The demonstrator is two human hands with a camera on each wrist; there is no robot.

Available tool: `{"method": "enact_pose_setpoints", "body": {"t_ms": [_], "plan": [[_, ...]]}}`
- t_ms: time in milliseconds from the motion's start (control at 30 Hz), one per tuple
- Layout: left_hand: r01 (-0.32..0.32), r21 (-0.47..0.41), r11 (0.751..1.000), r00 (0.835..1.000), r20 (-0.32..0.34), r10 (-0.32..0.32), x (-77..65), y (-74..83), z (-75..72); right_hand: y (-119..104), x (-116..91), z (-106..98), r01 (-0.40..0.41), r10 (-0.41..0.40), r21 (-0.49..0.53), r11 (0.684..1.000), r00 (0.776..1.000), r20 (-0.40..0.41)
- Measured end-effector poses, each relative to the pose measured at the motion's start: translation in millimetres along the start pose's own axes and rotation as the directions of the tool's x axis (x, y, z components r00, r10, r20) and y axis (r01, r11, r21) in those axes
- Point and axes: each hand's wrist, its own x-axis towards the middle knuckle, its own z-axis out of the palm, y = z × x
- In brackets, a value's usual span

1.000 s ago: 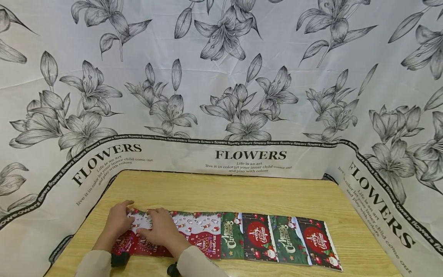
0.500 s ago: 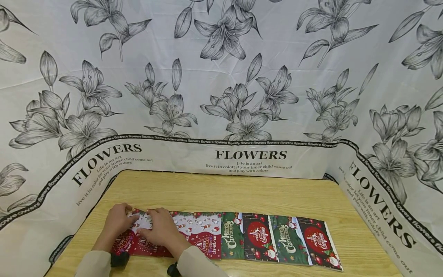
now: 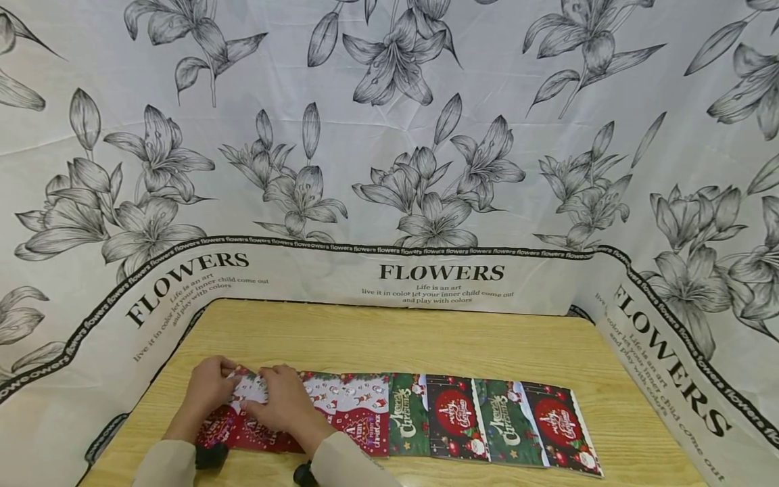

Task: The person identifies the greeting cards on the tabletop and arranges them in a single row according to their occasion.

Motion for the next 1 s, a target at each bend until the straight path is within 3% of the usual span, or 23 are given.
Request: {"method": "enact_pose_setpoints", "body": {"t_ms": [500,1000], "plan": [[-0.006,-0.089,0.996,0.995,-0.101,-0.003,-6.4,-5.8,-14.3,-1,1,-1,0.005,-0.006,0.021,1.0,1.0,0.014],[0.001,-0.065,0.998,0.985,-0.171,-0.012,-8.6,-8.7,-25.5,-2,1,-1,0.02,-0.02,-0.02,1.0,1.0,-0.011]]}}
